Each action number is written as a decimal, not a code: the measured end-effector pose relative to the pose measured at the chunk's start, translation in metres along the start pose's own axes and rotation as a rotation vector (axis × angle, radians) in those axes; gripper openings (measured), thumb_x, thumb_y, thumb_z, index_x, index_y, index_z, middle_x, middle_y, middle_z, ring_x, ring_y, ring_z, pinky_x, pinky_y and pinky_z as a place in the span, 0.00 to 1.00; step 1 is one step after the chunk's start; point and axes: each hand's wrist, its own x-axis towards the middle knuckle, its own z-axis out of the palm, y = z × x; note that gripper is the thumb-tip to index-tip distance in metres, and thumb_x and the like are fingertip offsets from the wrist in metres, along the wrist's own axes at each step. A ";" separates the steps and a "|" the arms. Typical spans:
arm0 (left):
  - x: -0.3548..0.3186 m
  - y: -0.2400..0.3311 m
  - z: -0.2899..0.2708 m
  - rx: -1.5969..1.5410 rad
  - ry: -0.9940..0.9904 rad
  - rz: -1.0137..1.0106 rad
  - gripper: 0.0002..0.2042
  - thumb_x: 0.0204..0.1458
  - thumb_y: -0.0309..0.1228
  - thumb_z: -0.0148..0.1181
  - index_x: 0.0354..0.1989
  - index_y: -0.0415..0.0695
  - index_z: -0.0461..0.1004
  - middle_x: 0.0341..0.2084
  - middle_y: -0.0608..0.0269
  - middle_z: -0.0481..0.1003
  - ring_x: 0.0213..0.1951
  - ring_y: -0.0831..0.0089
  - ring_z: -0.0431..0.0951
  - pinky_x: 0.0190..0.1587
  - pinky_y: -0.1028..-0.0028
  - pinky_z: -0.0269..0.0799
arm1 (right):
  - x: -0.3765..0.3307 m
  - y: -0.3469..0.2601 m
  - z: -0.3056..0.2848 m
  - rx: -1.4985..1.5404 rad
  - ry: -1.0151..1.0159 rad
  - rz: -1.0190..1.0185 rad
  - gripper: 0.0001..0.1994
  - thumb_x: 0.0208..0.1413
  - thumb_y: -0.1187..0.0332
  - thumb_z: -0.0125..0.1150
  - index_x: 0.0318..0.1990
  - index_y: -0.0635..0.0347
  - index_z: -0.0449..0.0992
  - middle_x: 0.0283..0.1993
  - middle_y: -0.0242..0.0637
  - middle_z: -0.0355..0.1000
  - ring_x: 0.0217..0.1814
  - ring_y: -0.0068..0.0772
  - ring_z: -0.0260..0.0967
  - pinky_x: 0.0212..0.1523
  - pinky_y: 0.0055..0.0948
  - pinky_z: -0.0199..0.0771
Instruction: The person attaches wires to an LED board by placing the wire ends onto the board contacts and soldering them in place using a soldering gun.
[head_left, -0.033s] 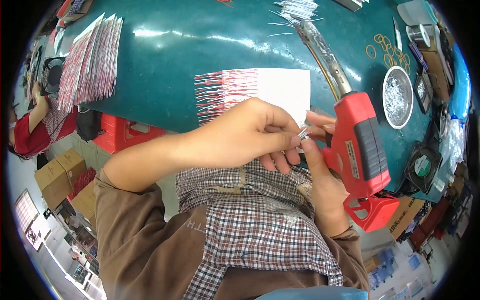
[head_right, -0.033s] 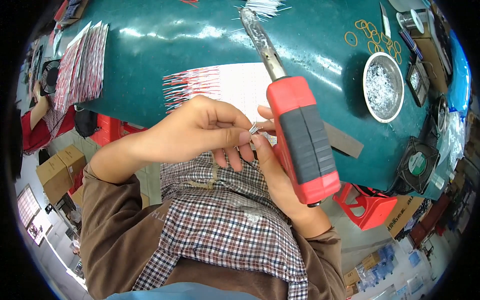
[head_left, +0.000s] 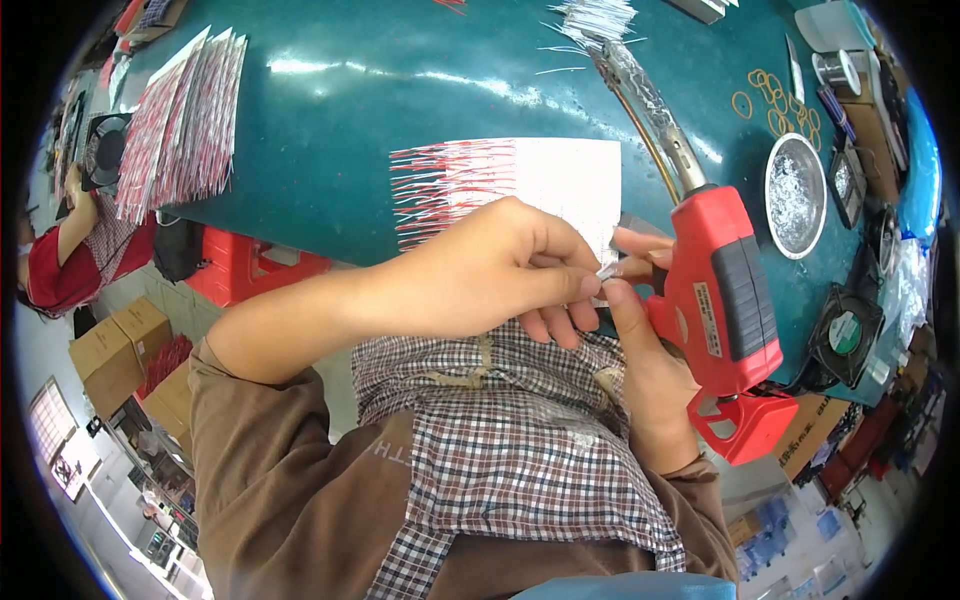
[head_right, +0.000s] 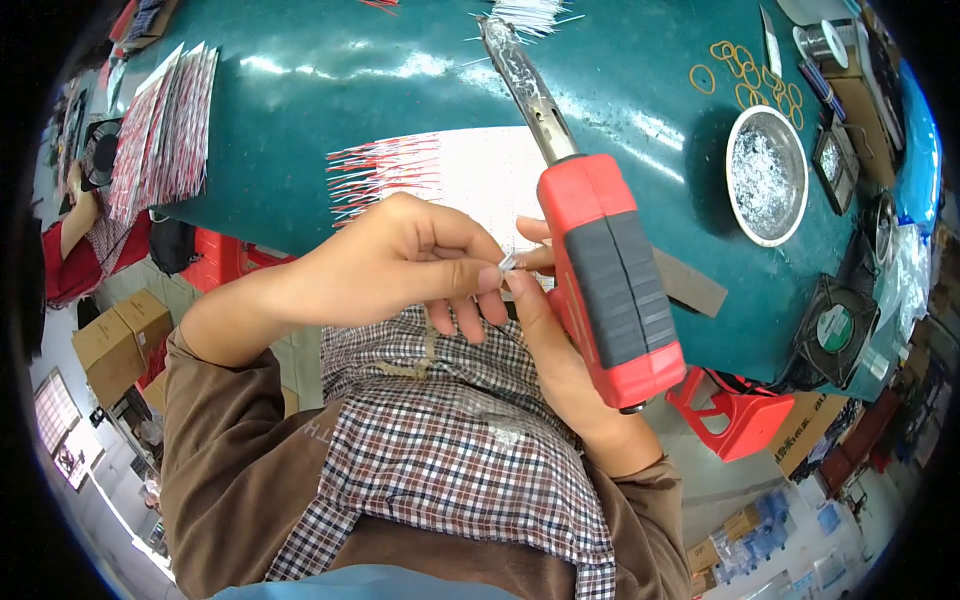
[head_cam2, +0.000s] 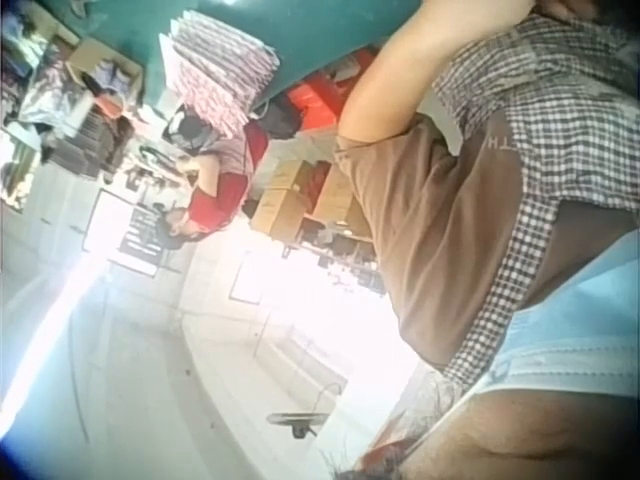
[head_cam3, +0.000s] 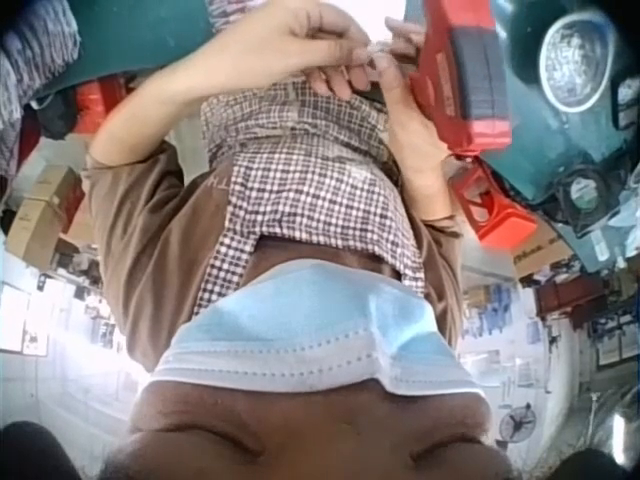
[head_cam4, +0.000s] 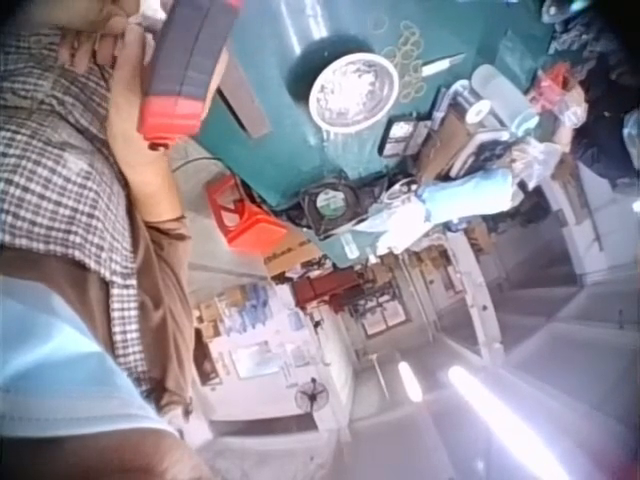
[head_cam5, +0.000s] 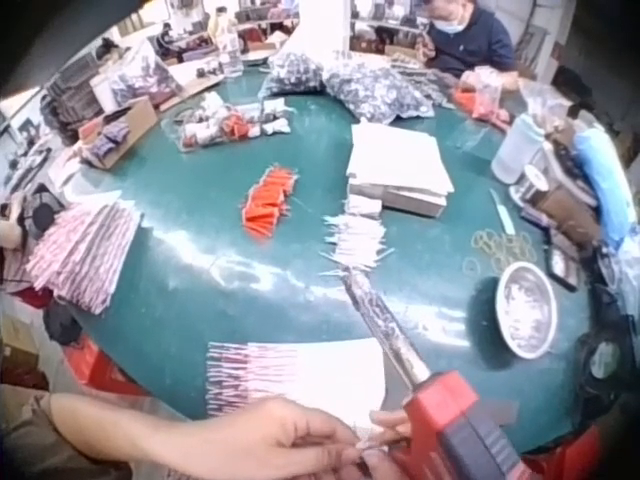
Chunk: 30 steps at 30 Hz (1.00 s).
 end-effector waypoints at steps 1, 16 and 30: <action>-0.001 0.000 0.000 0.000 0.000 0.000 0.11 0.58 0.29 0.49 0.39 0.33 0.72 0.29 0.57 0.77 0.29 0.74 0.79 0.28 0.80 0.74 | -0.001 0.000 -0.004 -0.026 -0.036 0.015 0.16 0.49 0.82 0.58 0.46 0.64 0.67 0.44 0.43 0.69 0.39 0.25 0.69 0.39 0.24 0.71; -0.002 -0.006 -0.002 -0.043 0.037 -0.012 0.09 0.56 0.28 0.53 0.37 0.34 0.71 0.29 0.54 0.77 0.29 0.72 0.80 0.27 0.82 0.75 | -0.001 0.005 -0.003 0.040 0.004 0.053 0.18 0.47 0.86 0.56 0.47 0.67 0.65 0.43 0.45 0.70 0.37 0.24 0.69 0.39 0.21 0.70; -0.005 0.001 -0.001 0.082 0.069 -0.051 0.08 0.55 0.25 0.52 0.39 0.34 0.72 0.28 0.56 0.77 0.28 0.76 0.79 0.26 0.83 0.72 | 0.001 0.011 -0.005 0.077 -0.004 0.085 0.19 0.48 0.81 0.59 0.49 0.68 0.65 0.43 0.40 0.69 0.36 0.22 0.70 0.34 0.19 0.70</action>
